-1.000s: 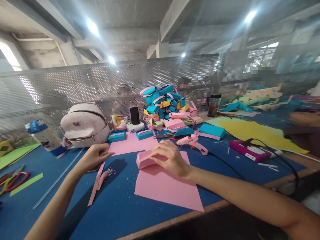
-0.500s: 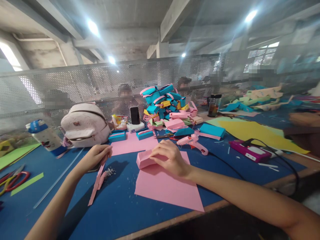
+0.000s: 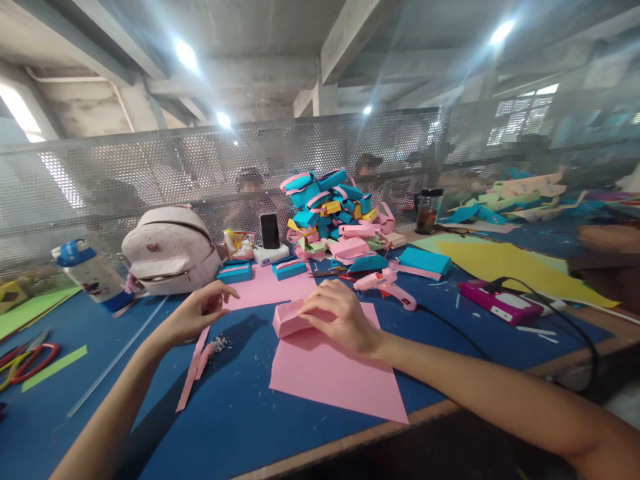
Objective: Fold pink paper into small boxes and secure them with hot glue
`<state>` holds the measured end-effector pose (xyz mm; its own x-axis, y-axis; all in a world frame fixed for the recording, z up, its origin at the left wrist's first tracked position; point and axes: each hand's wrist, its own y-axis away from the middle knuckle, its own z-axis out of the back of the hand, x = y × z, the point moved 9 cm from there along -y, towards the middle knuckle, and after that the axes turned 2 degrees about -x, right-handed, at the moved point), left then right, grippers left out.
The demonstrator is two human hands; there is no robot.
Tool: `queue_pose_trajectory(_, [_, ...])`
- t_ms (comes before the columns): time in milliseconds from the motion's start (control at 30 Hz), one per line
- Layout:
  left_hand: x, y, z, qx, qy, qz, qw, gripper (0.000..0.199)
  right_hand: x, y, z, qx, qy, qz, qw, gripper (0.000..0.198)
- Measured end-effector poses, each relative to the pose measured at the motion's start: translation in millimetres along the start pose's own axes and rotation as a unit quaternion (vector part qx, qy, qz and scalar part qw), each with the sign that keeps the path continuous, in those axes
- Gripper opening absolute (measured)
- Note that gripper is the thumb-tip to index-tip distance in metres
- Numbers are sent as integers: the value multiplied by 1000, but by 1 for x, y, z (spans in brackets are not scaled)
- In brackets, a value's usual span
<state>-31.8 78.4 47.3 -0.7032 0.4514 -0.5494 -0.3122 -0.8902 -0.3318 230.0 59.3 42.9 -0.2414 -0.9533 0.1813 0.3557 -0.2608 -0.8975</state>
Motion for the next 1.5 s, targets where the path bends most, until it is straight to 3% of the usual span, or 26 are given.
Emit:
queue_pose_trajectory(100, [1,1,-1,1,2,-2,1000,4,0,0,0,1,0,0,1000,6])
queue_pose_trajectory(267, [14,5,2,-26,11,52,998,10,-1,0,-1,1,6,-1,1000,6])
queue_pose_trajectory(433, [6,3,11,-72,27,32,997,9,0,0,-2,4,6,0,1000,5])
queue_pose_trajectory(600, [0,1,10,-77,27,2,997,12,0,0,-1,-1,3,1,1000,5])
queue_pose_trajectory(833, [11,3,6,-80,49,43,995,14,0,1,-1,0,10,2,1000,5])
queue_pose_trajectory(1067, [5,3,8,-91,40,46,994,26,-2,1,-3,5,7,-2,1000,7])
queue_pose_trajectory(1300, [10,7,4,-90,166,99,977,29,-2,1,-2,1,7,-2,1000,6])
queue_pose_trajectory(1500, [-1,5,16,-125,131,36,983,29,-1,1,-2,1,2,-2,1000,6])
